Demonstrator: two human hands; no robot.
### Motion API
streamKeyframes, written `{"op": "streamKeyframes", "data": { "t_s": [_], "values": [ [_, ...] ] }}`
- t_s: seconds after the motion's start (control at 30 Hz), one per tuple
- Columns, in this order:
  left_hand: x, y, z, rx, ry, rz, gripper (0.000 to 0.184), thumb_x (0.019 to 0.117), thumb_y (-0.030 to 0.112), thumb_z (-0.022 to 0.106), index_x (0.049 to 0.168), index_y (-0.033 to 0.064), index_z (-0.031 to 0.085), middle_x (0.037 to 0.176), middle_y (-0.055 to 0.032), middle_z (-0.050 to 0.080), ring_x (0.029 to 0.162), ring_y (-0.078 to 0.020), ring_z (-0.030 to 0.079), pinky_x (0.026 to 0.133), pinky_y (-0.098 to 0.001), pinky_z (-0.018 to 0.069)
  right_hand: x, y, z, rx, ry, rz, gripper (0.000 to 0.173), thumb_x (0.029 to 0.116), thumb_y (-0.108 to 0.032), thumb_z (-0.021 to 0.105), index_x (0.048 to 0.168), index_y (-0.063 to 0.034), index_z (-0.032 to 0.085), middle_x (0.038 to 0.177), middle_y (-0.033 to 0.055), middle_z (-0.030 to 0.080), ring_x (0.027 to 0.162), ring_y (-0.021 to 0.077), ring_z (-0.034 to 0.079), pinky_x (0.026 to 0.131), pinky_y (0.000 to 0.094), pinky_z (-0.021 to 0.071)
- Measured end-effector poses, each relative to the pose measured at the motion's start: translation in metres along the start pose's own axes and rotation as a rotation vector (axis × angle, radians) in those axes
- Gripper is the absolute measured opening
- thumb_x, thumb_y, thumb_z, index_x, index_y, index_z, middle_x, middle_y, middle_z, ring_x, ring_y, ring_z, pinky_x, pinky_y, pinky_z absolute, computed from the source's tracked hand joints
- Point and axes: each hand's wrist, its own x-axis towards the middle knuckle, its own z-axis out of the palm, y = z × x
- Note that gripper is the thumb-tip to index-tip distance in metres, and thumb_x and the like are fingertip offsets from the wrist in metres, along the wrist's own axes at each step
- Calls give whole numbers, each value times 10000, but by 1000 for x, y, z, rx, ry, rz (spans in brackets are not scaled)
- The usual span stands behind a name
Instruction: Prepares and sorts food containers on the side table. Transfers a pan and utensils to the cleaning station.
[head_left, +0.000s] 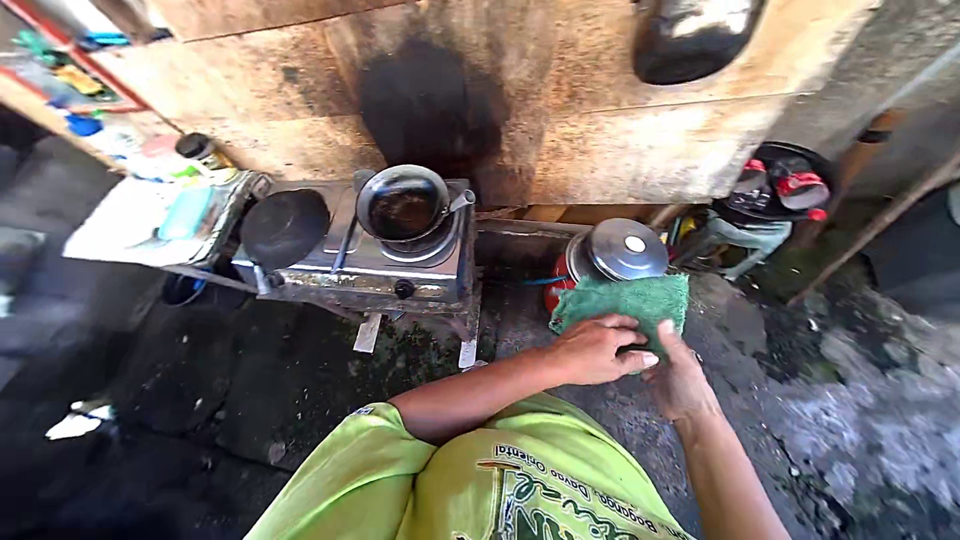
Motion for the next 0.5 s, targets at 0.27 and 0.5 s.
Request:
{"op": "streamKeyframes", "data": {
  "t_s": [0.27,0.5],
  "values": [
    [-53,-77,-72,-288,582,-349,270,1026,106,589,1253,26,709,1298,-145,675,1123,-218,682,994,-389,560,55,-16,28,-581,46,-7,349,950,-141,714,1249,17,627,1046,80,728,914,73,712,852,300,603],
    [-142,-181,-125,-602,946,-752,252,1013,80,622,1223,-61,625,1068,-141,686,882,-159,682,815,-322,583,111,-33,62,-784,-30,51,494,878,-107,743,1332,15,591,1131,142,709,992,147,710,895,373,596]
  ]
}}
